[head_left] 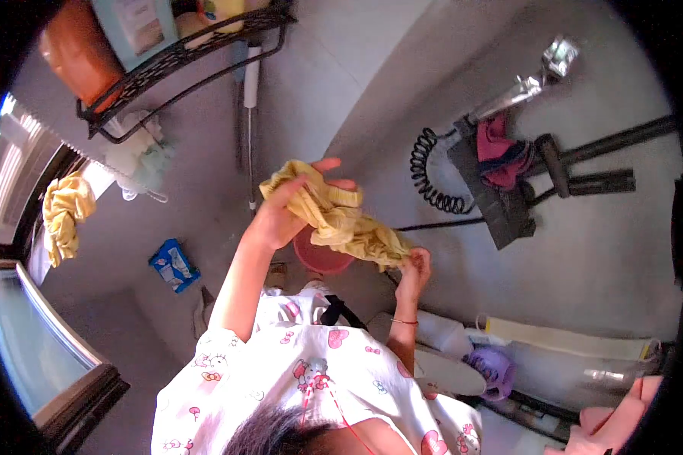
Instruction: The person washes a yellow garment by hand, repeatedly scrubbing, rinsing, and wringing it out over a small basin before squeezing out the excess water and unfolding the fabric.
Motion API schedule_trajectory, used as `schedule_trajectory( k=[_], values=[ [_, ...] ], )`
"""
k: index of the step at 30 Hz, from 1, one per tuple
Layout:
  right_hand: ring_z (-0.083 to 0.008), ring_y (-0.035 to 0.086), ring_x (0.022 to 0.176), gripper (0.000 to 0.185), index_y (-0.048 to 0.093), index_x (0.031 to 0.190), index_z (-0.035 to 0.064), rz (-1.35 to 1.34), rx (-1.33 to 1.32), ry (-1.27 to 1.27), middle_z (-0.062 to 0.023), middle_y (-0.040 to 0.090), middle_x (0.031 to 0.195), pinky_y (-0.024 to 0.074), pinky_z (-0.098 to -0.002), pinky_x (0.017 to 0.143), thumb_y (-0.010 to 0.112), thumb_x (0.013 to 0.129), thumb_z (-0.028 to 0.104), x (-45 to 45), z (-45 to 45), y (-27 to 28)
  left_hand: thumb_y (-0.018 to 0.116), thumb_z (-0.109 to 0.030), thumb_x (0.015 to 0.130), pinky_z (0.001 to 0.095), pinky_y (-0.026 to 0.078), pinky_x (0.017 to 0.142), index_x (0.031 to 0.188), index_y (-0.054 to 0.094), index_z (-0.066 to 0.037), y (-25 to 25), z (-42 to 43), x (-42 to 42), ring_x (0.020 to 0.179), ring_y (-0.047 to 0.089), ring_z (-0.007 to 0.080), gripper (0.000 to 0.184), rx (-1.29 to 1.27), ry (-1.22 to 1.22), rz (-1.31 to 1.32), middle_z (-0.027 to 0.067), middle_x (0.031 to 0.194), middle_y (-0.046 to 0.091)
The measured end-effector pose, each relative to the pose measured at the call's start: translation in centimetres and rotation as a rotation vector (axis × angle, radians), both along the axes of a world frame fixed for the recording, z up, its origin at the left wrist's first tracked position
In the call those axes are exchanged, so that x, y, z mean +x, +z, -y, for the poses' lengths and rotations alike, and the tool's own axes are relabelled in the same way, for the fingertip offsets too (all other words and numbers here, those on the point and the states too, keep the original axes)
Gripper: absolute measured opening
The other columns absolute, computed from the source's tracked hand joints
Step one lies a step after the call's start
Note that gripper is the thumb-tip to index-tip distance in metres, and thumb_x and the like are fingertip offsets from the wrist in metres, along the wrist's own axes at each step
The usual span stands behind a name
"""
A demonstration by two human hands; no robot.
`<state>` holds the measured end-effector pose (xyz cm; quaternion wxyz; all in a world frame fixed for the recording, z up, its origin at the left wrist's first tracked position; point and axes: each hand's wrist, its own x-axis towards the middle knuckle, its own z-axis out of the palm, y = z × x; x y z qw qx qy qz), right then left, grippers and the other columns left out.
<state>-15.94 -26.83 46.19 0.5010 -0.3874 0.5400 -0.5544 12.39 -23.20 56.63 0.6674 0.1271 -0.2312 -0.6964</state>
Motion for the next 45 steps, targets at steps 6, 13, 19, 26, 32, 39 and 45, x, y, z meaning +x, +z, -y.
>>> schedule_trajectory(
  k=[6, 13, 19, 26, 32, 39, 45],
  values=[
    [-0.0217, 0.049, 0.090, 0.025, 0.051, 0.098, 0.0022, -1.362, -0.453, 0.339, -0.0103, 0.052, 0.092, 0.0402, -0.0333, 0.076, 0.058, 0.077, 0.015, 0.8, -0.3, 1.4, 0.043, -0.034, 0.079, 0.0506, 0.033, 0.092, 0.126, 0.027, 0.002, 1.0, 1.0, -2.2, 0.110, 0.040, 0.0422, 0.061, -0.035, -0.171, -0.176, 0.0295, 0.122, 0.036],
    [-0.0304, 0.045, 0.105, 0.051, 0.037, 0.118, 0.0041, -0.325, -0.505, 0.643, -0.0186, 0.047, 0.108, 0.0374, -0.0358, 0.086, 0.061, 0.074, 0.010, 5.1, 0.8, 11.1, 0.042, -0.030, 0.077, 0.0455, 0.035, 0.093, 0.125, 0.029, 0.003, 0.6, 2.5, -7.8, 0.111, 0.041, 0.0370, 0.059, -0.024, -0.124, -0.050, 0.0239, 0.123, 0.037],
    [-0.0280, 0.057, 0.082, 0.035, 0.045, 0.108, 0.0072, -0.518, -0.466, 0.883, -0.0134, 0.057, 0.091, 0.0442, -0.0320, 0.069, 0.058, 0.075, 0.009, 0.8, 4.4, 12.7, 0.055, -0.013, 0.080, 0.0297, 0.044, 0.080, 0.106, 0.051, -0.003, 6.6, 1.2, -3.2, 0.095, 0.052, 0.0172, 0.027, 0.039, 0.115, 1.112, 0.0102, 0.107, 0.053],
    [-0.0161, 0.047, 0.049, 0.023, 0.054, 0.072, 0.0001, -0.856, -0.498, 0.936, -0.0100, 0.051, 0.058, 0.0376, -0.0281, 0.049, 0.065, 0.073, 0.020, -2.0, 7.6, 15.6, 0.052, -0.002, 0.079, 0.0266, 0.045, 0.063, 0.091, 0.058, -0.002, 7.7, -1.0, -1.8, 0.070, 0.058, 0.0176, 0.013, -0.104, 0.371, 1.738, 0.0081, 0.083, 0.061],
    [-0.0248, 0.054, 0.065, 0.029, 0.052, 0.062, 0.0064, -1.081, -1.015, 0.837, -0.0088, 0.054, 0.063, 0.0387, -0.0363, 0.067, 0.065, 0.070, 0.031, -2.1, 9.9, 17.2, 0.056, -0.001, 0.076, 0.0261, 0.046, 0.065, 0.082, 0.057, 0.000, 9.6, -2.4, -1.6, 0.074, 0.060, 0.0212, 0.006, 0.079, 0.434, 2.017, 0.0093, 0.083, 0.061],
    [-0.0249, 0.054, 0.070, 0.025, 0.052, 0.065, 0.0057, -1.091, -1.112, 0.781, -0.0087, 0.055, 0.067, 0.0374, -0.0355, 0.076, 0.066, 0.069, 0.026, -2.2, 9.6, 18.1, 0.071, -0.006, 0.062, 0.0306, 0.047, 0.068, 0.067, 0.052, -0.003, 11.6, -5.2, 0.3, 0.082, 0.059, 0.0235, 0.019, -0.227, 0.505, 1.973, 0.0101, 0.084, 0.060],
    [-0.0224, 0.054, 0.078, 0.021, 0.055, 0.075, 0.0064, -1.129, -1.056, 0.808, -0.0064, 0.057, 0.087, 0.0369, -0.0348, 0.076, 0.065, 0.069, 0.023, -1.6, 10.6, 17.9, 0.060, 0.005, 0.060, 0.0376, 0.047, 0.072, 0.064, 0.045, -0.006, 14.2, -7.0, -3.7, 0.085, 0.057, 0.0316, 0.018, -0.531, 0.225, 1.510, 0.0134, 0.086, 0.057]
  ],
)
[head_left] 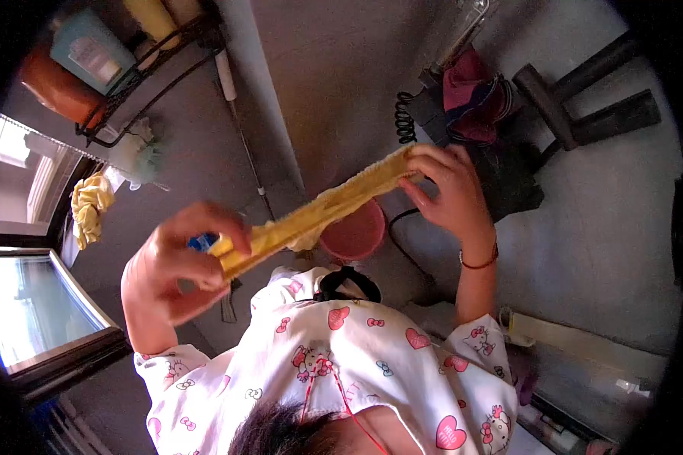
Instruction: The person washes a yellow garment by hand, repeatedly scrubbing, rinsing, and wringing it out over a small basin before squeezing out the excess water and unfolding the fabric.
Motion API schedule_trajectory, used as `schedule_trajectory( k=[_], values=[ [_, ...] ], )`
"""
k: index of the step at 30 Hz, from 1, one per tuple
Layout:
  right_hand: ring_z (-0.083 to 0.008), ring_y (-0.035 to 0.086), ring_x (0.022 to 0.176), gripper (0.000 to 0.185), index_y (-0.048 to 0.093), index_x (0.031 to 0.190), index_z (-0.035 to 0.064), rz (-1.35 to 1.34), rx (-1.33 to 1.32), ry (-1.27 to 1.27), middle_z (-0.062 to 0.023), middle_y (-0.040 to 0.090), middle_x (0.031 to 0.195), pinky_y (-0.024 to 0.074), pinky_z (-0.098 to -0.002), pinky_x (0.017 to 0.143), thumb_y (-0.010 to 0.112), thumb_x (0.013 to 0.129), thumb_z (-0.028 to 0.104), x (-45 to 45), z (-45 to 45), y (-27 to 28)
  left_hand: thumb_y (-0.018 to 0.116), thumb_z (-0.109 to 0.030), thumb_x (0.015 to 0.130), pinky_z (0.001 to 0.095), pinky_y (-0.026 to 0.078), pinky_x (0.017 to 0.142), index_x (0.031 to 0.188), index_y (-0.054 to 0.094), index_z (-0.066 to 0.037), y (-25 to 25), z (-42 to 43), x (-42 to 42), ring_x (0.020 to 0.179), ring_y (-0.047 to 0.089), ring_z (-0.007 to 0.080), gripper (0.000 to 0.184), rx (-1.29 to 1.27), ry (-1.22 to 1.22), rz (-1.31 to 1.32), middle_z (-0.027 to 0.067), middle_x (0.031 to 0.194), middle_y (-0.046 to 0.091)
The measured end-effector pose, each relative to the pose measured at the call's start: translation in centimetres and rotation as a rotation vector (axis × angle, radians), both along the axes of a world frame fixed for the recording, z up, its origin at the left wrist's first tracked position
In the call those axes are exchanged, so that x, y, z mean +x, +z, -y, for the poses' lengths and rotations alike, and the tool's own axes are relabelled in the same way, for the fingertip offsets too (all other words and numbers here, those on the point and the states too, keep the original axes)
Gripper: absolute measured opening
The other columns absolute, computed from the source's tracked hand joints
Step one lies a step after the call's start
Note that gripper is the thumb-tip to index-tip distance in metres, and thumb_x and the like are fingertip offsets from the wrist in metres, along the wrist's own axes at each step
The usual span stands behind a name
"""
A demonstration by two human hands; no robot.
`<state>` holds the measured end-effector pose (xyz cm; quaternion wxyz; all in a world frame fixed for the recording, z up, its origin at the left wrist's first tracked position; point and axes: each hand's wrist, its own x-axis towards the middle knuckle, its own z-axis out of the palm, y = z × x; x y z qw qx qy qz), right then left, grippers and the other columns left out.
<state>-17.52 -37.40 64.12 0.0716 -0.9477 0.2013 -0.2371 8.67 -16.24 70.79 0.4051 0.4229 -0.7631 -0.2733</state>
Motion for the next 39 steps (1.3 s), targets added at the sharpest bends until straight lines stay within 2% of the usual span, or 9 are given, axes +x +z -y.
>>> schedule_trajectory(
  k=[3, 6, 15, 22, 25, 29, 35, 37, 39],
  values=[
    [-0.0219, 0.053, 0.080, 0.020, 0.055, 0.076, 0.0060, -0.007, 0.054, 0.014, -0.0061, 0.055, 0.095, 0.0369, -0.0343, 0.075, 0.065, 0.069, 0.021, 0.8, 0.0, 0.3, 0.059, 0.000, 0.058, 0.0383, 0.044, 0.071, 0.057, 0.043, -0.008, 0.1, 0.0, 0.2, 0.076, 0.057, 0.0269, 0.018, 0.044, -0.019, -0.040, 0.0095, 0.075, 0.056],
    [-0.0226, 0.052, 0.081, 0.016, 0.054, 0.074, 0.0062, 0.047, -0.034, 0.045, -0.0053, 0.055, 0.097, 0.0369, -0.0338, 0.075, 0.064, 0.069, 0.018, 1.6, 0.0, 0.6, 0.060, -0.014, 0.062, 0.0344, 0.038, 0.062, 0.057, 0.047, -0.006, -0.4, 0.7, 2.1, 0.060, 0.047, 0.0225, 0.016, -0.168, 0.473, 0.858, 0.0052, 0.059, 0.046],
    [-0.0292, 0.051, 0.094, 0.014, 0.049, 0.067, 0.0052, 0.332, -0.317, 0.048, -0.0107, 0.053, 0.103, 0.0388, -0.0343, 0.081, 0.061, 0.061, 0.006, 3.8, -0.9, 3.6, 0.067, -0.029, 0.065, 0.0347, 0.038, 0.063, 0.068, 0.058, -0.009, -3.1, 1.6, 6.7, 0.059, 0.047, 0.0224, 0.021, -0.218, 0.790, 0.813, 0.0037, 0.054, 0.045],
    [-0.0167, 0.048, 0.074, 0.018, 0.043, 0.080, 0.0034, 0.348, 0.584, -0.114, -0.0064, 0.049, 0.084, 0.0400, -0.0267, 0.066, 0.060, 0.075, 0.009, 1.9, -2.7, 1.7, 0.064, -0.026, 0.072, 0.0369, 0.038, 0.064, 0.072, 0.062, -0.006, -4.9, 2.3, 7.8, 0.063, 0.050, 0.0230, 0.020, -0.252, 0.440, 0.293, 0.0085, 0.067, 0.051],
    [-0.0134, 0.043, 0.070, 0.026, 0.043, 0.081, 0.0078, 0.688, 0.664, 0.206, -0.0033, 0.044, 0.077, 0.0390, -0.0271, 0.062, 0.062, 0.076, 0.024, 0.6, -1.8, 2.5, 0.059, -0.024, 0.079, 0.0329, 0.038, 0.059, 0.078, 0.056, -0.003, -5.9, 3.5, 7.4, 0.064, 0.048, 0.0192, 0.021, 0.094, -0.035, -0.133, 0.0069, 0.069, 0.047],
    [-0.0174, 0.045, 0.074, 0.035, 0.042, 0.087, 0.0104, 0.971, 1.409, 0.620, -0.0039, 0.044, 0.078, 0.0414, -0.0340, 0.065, 0.062, 0.075, 0.036, 2.1, -1.3, 2.2, 0.059, -0.020, 0.080, 0.0264, 0.038, 0.060, 0.075, 0.042, -0.004, -3.7, 6.9, 5.3, 0.071, 0.044, 0.0119, 0.024, 0.310, -0.296, -0.418, 0.0040, 0.074, 0.049],
    [-0.0196, 0.042, 0.084, 0.039, 0.042, 0.095, 0.0109, 0.724, 1.298, 0.049, -0.0044, 0.044, 0.088, 0.0380, -0.0370, 0.072, 0.062, 0.074, 0.037, 8.3, -5.2, -7.1, 0.056, -0.017, 0.080, 0.0256, 0.039, 0.059, 0.086, 0.040, -0.007, -2.0, 14.8, 1.4, 0.069, 0.046, 0.0097, 0.020, 0.169, -0.095, -0.352, 0.0049, 0.074, 0.050],
    [-0.0203, 0.041, 0.087, 0.040, 0.041, 0.097, 0.0111, 0.511, 1.110, -0.040, -0.0046, 0.044, 0.091, 0.0369, -0.0380, 0.074, 0.061, 0.074, 0.037, 7.8, -5.6, -7.3, 0.054, -0.014, 0.080, 0.0272, 0.040, 0.059, 0.092, 0.042, -0.008, -3.9, 16.3, 0.5, 0.071, 0.051, 0.0117, 0.018, -0.009, 0.128, -0.010, 0.0093, 0.076, 0.053],
    [-0.0210, 0.041, 0.090, 0.042, 0.041, 0.100, 0.0113, 0.291, 0.871, -0.114, -0.0048, 0.044, 0.094, 0.0357, -0.0389, 0.077, 0.061, 0.074, 0.038, 6.8, -5.7, -6.7, 0.053, -0.015, 0.079, 0.0307, 0.041, 0.058, 0.101, 0.042, -0.009, -3.7, 15.8, 0.2, 0.076, 0.055, 0.0170, 0.025, 0.337, 0.238, 0.047, 0.0143, 0.081, 0.055]
  ],
)
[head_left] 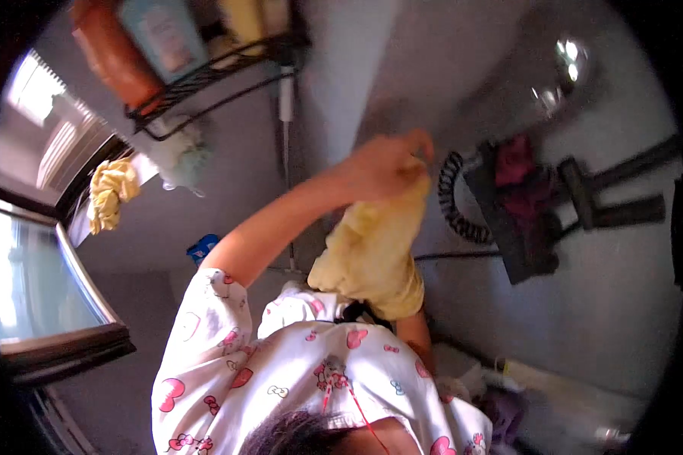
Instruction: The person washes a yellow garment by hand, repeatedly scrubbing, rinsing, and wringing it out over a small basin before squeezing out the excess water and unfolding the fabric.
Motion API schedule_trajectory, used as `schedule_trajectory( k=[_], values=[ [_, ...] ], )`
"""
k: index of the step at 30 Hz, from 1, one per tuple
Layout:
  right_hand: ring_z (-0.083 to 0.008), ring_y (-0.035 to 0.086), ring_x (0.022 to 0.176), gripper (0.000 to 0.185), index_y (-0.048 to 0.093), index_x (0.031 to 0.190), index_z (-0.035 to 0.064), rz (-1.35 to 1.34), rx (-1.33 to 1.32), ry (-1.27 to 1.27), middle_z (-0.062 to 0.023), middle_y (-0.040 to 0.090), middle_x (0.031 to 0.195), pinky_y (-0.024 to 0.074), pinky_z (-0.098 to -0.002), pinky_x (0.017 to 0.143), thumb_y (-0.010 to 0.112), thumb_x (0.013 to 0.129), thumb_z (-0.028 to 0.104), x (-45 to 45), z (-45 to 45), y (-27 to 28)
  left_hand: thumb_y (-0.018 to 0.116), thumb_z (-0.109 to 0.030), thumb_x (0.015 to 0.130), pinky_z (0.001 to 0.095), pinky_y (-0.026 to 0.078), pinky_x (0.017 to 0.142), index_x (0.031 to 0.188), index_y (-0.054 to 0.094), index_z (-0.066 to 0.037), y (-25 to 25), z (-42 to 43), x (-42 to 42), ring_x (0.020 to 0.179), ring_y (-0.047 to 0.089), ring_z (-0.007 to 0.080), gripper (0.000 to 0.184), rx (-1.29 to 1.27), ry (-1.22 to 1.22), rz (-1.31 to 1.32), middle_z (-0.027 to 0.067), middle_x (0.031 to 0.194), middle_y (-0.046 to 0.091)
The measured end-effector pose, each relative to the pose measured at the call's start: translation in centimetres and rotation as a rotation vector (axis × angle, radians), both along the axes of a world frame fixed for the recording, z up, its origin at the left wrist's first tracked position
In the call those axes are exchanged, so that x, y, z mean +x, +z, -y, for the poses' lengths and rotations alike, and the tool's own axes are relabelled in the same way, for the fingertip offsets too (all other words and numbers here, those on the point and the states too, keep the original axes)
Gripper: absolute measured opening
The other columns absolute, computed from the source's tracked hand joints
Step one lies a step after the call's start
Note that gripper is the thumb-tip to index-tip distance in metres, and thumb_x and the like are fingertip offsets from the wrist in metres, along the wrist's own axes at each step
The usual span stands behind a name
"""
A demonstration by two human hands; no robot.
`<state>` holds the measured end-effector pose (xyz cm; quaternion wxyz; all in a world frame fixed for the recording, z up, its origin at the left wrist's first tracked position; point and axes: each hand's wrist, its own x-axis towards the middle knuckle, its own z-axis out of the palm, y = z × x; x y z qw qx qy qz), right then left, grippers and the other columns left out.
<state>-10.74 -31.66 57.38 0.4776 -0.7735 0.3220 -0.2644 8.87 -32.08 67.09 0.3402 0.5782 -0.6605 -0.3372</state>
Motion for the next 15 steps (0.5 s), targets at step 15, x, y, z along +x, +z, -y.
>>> schedule_trajectory(
  k=[15],
  values=[
    [-0.0260, 0.035, 0.113, 0.056, 0.039, 0.119, 0.0125, -0.636, -0.673, 0.130, -0.0061, 0.043, 0.116, 0.0277, -0.0458, 0.093, 0.059, 0.074, 0.040, 0.0, 0.7, 1.2, 0.061, -0.025, 0.074, 0.0402, 0.038, 0.077, 0.109, 0.043, -0.004, -8.0, -7.0, -5.2, 0.089, 0.048, 0.0322, 0.045, -0.372, 0.077, 0.258, 0.0174, 0.101, 0.048]
  ],
)
